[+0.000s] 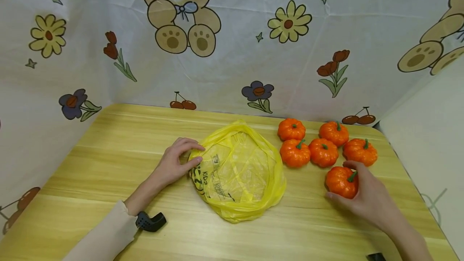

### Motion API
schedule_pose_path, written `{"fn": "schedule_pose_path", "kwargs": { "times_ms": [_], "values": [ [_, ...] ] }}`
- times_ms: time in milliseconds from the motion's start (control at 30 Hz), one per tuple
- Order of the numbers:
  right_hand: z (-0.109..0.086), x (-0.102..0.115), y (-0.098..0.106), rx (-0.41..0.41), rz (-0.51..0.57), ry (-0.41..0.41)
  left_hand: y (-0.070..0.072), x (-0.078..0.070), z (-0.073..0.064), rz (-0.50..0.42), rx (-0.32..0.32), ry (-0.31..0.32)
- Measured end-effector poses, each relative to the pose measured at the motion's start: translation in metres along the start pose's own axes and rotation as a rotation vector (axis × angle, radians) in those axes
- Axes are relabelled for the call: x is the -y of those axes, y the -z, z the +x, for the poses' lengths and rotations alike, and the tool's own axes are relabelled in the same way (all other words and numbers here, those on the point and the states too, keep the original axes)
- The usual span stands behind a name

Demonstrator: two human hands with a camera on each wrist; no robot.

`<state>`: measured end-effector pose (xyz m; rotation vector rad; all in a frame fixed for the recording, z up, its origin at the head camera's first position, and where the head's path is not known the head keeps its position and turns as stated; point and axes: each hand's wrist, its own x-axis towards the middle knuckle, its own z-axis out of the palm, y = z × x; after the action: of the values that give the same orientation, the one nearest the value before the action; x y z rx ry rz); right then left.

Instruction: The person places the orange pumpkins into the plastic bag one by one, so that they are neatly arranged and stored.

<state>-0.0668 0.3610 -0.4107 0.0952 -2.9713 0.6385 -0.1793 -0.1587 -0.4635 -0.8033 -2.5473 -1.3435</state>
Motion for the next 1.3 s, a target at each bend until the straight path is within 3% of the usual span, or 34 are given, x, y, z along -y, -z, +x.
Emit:
{"fn": "schedule_pose_path", "kwargs": {
  "times_ms": [300,833,1100,1300],
  "values": [
    [0.001,0.001,0.009,-0.02,0.015,-0.001,0.001,-0.003,0.0,-0.002,-0.001,-0.008],
    [0.01,0.004,0.035,-0.242,0.045,0.032,-0.001,-0.004,-0.001,-0.004,-0.006,-0.003],
    [0.021,0.022,0.037,-0.216,0.074,-0.044,-0.003,-0.004,-0.001,0.009,-0.016,-0.028],
    [0.033,0.035,0.04,-0.241,0.105,-0.061,-0.001,-0.003,0.0,0.009,-0.02,-0.022]
  ]
}}
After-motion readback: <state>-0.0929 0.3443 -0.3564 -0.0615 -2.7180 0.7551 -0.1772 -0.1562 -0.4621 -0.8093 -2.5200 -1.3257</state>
